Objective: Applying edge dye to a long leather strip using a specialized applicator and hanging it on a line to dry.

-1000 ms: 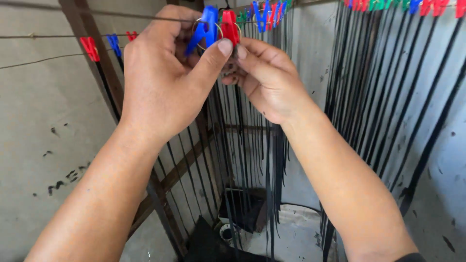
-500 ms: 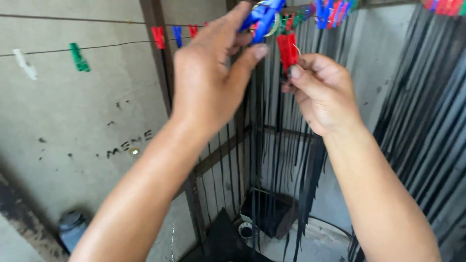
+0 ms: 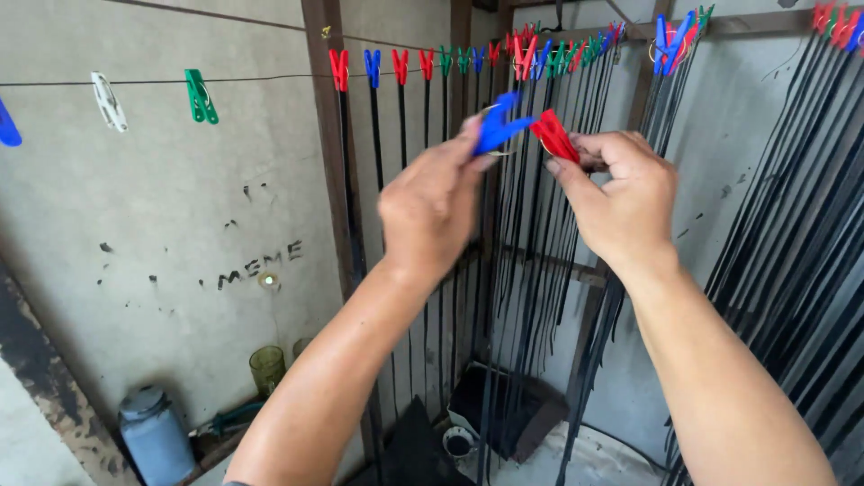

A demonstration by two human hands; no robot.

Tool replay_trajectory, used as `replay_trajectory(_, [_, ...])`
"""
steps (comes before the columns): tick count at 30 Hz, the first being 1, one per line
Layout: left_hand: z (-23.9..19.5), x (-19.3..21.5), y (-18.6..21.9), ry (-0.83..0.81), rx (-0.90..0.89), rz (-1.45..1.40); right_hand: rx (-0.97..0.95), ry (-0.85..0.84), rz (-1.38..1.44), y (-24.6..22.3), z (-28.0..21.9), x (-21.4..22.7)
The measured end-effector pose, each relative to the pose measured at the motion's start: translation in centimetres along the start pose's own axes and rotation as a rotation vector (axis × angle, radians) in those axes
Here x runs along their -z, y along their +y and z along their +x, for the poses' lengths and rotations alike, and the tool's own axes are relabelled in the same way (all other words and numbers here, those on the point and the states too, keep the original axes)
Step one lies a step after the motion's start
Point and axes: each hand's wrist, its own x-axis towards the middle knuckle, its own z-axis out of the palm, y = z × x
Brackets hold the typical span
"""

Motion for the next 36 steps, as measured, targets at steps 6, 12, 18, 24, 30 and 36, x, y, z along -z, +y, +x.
replay_trajectory(6, [-7.7, 5.0, -12.5, 0.092, 0.450, 0.160, 0.466, 0.157, -0.143, 3.4, 2.4, -2.2])
replay_trajectory(12, [-11.2, 10.7, -19.4, 0.169, 0.600, 0.191, 0.548, 0.135, -0.448, 4.8, 4.7, -6.1])
replay_trajectory(18, [-11.3, 12.5, -21.4, 0.023, 0.717, 0.338, 0.504, 0.044, -0.713, 5.7, 6.5, -9.6])
replay_trajectory(24, [-11.5, 12.1, -24.1, -0.013, 0.678, 0.403, 0.565, 0.102, -0.750, 5.1, 7.9, -11.7])
replay_trajectory(30, [-10.9, 10.9, -25.4, 0.023, 0.655, 0.309, 0.552, 0.145, -0.718, 4.1, 7.4, -12.9])
replay_trajectory(36, [-9.5, 9.5, -26.5, 0.064, 0.808, 0.223, 0.475, 0.142, -0.653, 5.6, 6.9, -13.5])
